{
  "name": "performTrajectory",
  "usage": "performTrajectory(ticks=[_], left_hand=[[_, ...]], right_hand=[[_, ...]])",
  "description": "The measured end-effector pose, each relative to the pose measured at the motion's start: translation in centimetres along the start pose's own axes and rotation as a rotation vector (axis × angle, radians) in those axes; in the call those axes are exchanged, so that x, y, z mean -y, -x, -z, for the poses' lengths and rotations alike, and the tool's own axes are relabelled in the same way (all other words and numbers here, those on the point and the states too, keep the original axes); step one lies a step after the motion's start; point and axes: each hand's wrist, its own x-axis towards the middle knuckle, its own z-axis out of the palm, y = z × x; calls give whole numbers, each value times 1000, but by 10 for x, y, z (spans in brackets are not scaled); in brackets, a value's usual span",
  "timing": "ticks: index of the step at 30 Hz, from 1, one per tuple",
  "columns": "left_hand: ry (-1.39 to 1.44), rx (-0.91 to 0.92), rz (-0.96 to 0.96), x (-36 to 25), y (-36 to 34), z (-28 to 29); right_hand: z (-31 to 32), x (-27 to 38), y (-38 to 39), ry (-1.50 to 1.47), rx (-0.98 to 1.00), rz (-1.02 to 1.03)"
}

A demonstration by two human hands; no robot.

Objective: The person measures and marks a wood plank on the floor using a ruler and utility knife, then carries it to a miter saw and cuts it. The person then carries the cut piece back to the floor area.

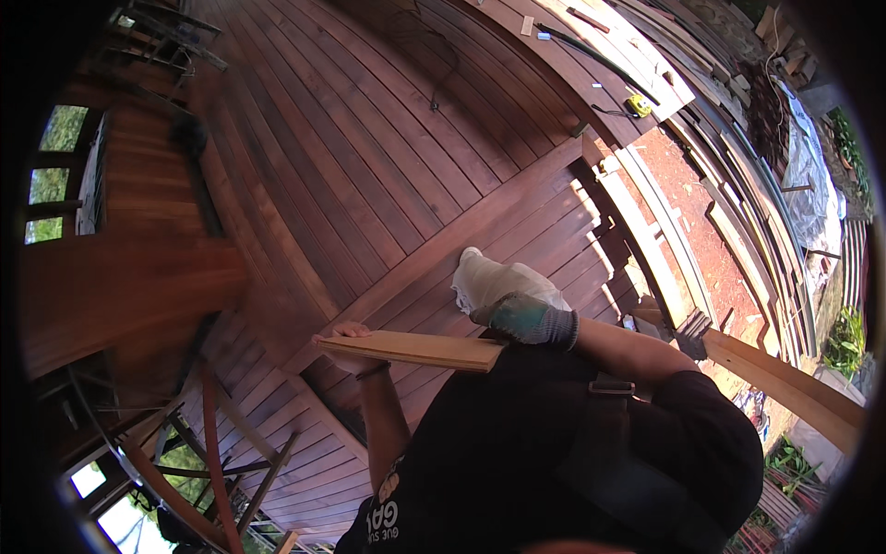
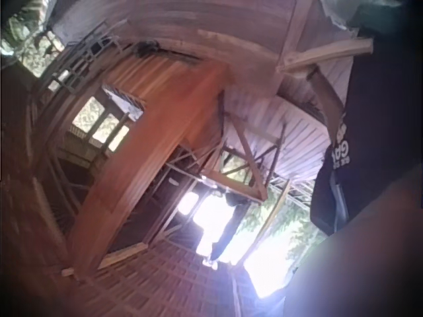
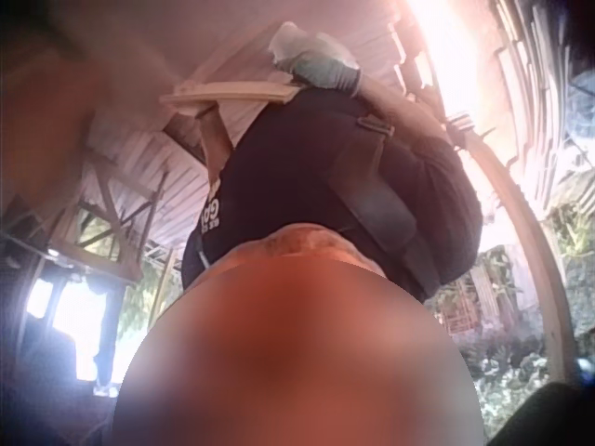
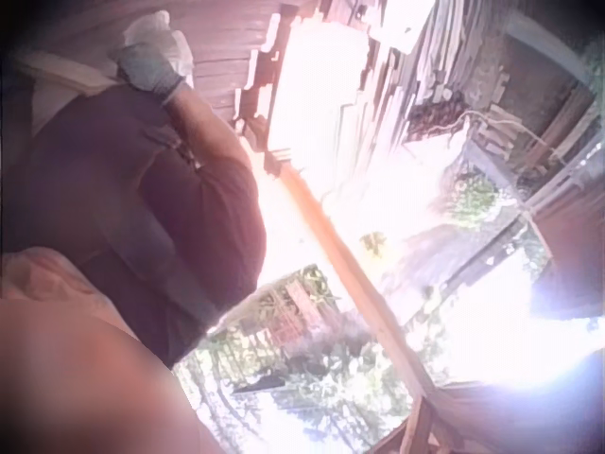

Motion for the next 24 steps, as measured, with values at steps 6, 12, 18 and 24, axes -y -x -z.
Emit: performTrajectory(ticks=[6,12,18,24], left_hand=[[58,49,103,-77,-63,-44],[119,407,170,-133,-106,-107],[29,465,178,-138,-144,-170],[-27,658,213,-123,-171,-202]], right_hand=[[71,92,-23,-131,232,-235],[96,110,-20,241,-114,334],[93,100,-8,158,-163,250],[97,97,13,-250,-325,451]])
